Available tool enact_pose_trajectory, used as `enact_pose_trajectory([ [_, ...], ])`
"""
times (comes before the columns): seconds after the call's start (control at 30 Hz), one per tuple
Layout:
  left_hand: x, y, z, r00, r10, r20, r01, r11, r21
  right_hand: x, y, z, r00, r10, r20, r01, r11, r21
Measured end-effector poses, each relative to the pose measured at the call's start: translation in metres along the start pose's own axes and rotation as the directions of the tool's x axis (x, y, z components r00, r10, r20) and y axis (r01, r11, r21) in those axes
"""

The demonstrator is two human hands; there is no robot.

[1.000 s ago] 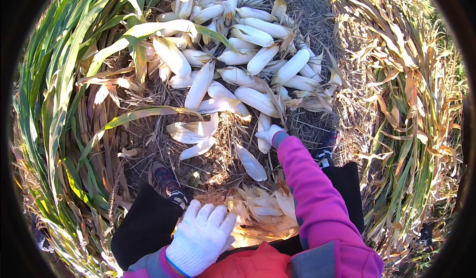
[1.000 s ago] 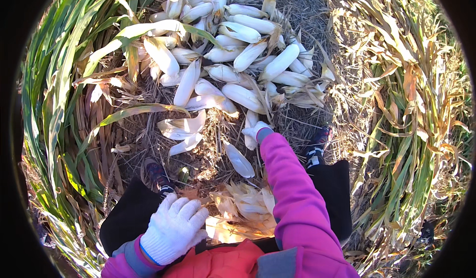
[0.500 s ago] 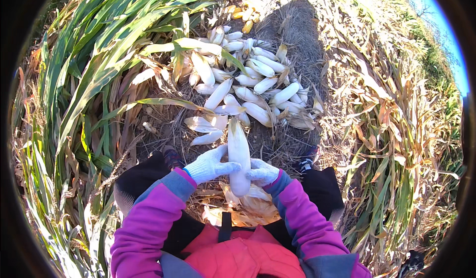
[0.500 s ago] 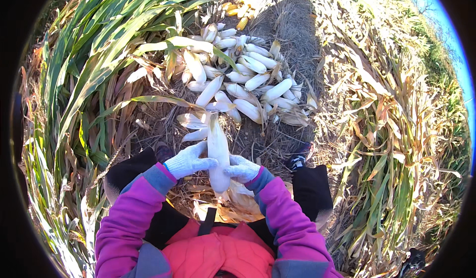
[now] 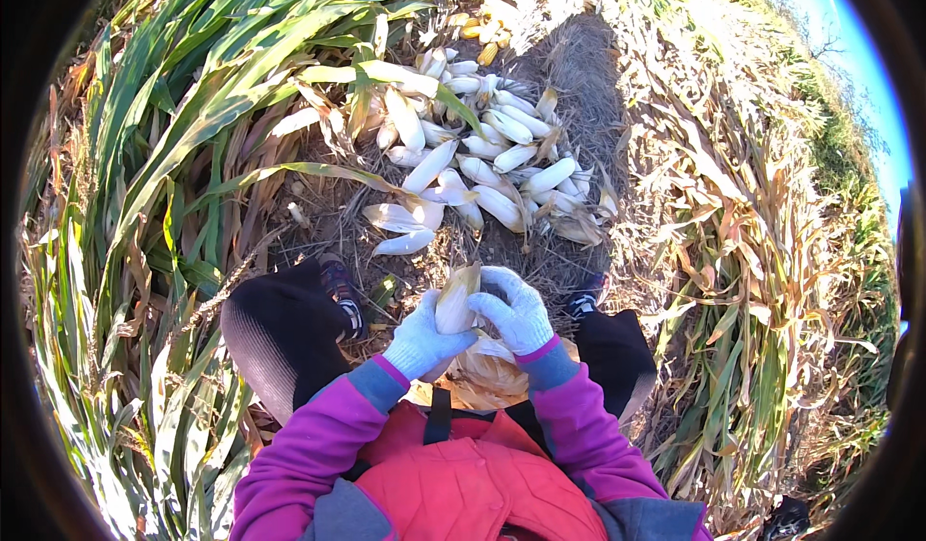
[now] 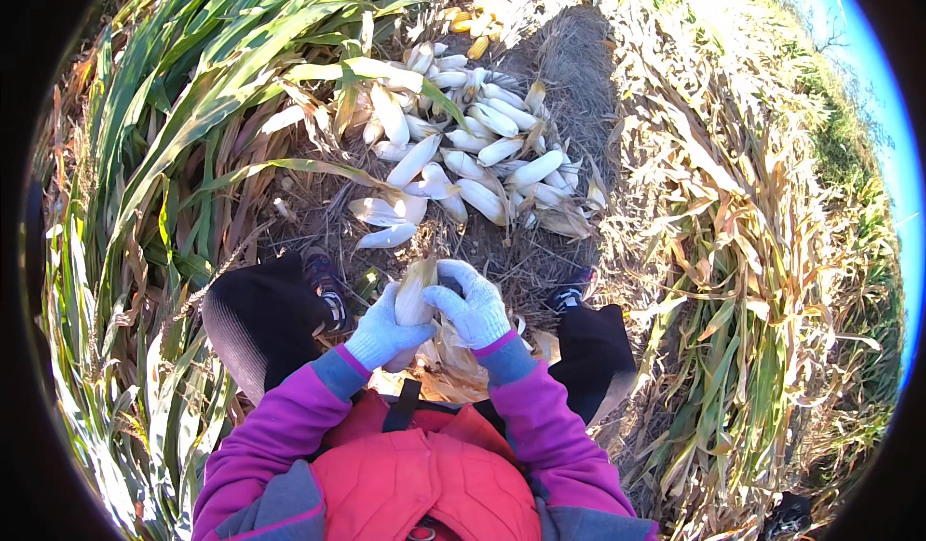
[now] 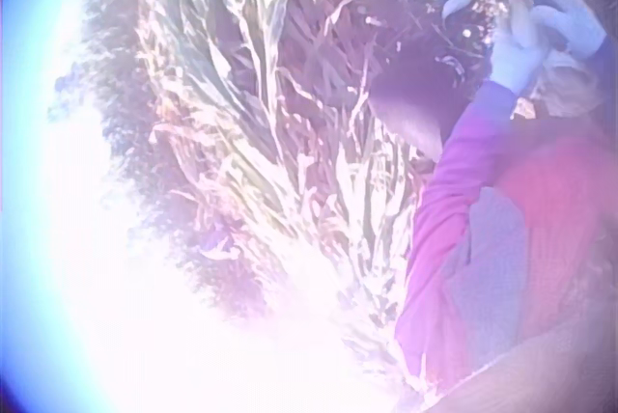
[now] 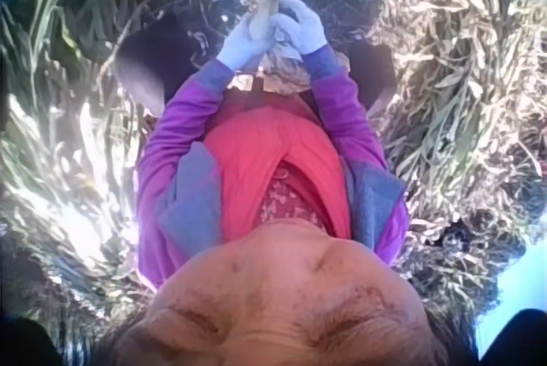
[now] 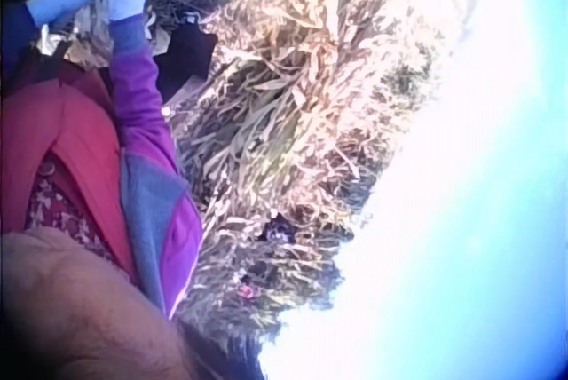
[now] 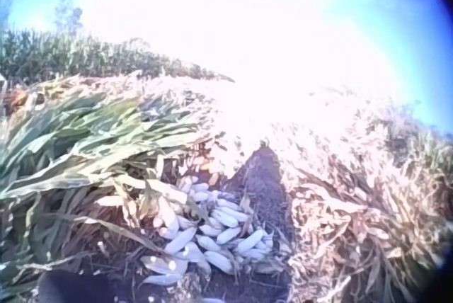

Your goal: The person sits on the ground in a cornfield and shucks corn cobs by hand, removing the husks and silk. The person places the shucked corn cobs aside and discards the husks.

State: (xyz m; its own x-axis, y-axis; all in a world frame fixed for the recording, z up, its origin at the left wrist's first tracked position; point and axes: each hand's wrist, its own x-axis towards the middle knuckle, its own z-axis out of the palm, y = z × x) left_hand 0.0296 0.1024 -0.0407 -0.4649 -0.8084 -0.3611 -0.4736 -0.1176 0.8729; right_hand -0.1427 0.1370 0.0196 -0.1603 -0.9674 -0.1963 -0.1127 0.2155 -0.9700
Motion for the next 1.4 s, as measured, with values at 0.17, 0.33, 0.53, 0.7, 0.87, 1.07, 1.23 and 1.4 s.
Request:
enact_pose_trajectory([
  [0.17, -0.009, -0.005, 0.005, 0.998, -0.053, -0.032, 0.053, 0.999, 0.002, 0.005, 0.011, 0.007, 1.0, 0.009, -0.027, -0.009, 1.0, -0.017],
  [0.33, -0.012, 0.0, 0.01, 0.994, -0.079, -0.072, 0.073, 0.994, -0.083, 0.006, 0.04, 0.017, 0.975, -0.15, -0.163, 0.125, 0.98, -0.152],
  [0.53, -0.004, -0.025, 0.024, 0.974, -0.225, -0.002, 0.197, 0.855, -0.48, -0.004, 0.045, 0.03, 0.771, -0.637, 0.0, 0.515, 0.624, -0.587],
  [0.7, 0.003, -0.041, 0.019, 0.967, -0.046, 0.251, 0.241, 0.494, -0.835, -0.013, 0.043, 0.032, 0.718, -0.687, 0.11, 0.632, 0.579, -0.515],
  [0.87, 0.009, -0.031, 0.012, 0.876, 0.102, 0.472, 0.47, 0.042, -0.881, 0.003, 0.029, 0.015, 0.999, -0.002, -0.049, 0.003, 1.0, 0.016],
  [1.07, 0.029, -0.051, 0.026, 0.976, -0.149, 0.159, 0.202, 0.342, -0.918, -0.003, 0.046, 0.029, 0.987, -0.122, 0.108, 0.128, 0.99, -0.05],
  [1.23, 0.052, -0.049, -0.004, 0.953, -0.295, -0.064, 0.033, 0.313, -0.949, -0.03, 0.014, 0.03, 0.805, -0.397, 0.441, 0.563, 0.744, -0.358],
  [1.4, 0.06, -0.013, -0.06, 0.843, -0.528, -0.101, -0.074, 0.072, -0.995, -0.063, 0.036, 0.005, 0.798, -0.133, 0.587, 0.471, 0.746, -0.471],
])
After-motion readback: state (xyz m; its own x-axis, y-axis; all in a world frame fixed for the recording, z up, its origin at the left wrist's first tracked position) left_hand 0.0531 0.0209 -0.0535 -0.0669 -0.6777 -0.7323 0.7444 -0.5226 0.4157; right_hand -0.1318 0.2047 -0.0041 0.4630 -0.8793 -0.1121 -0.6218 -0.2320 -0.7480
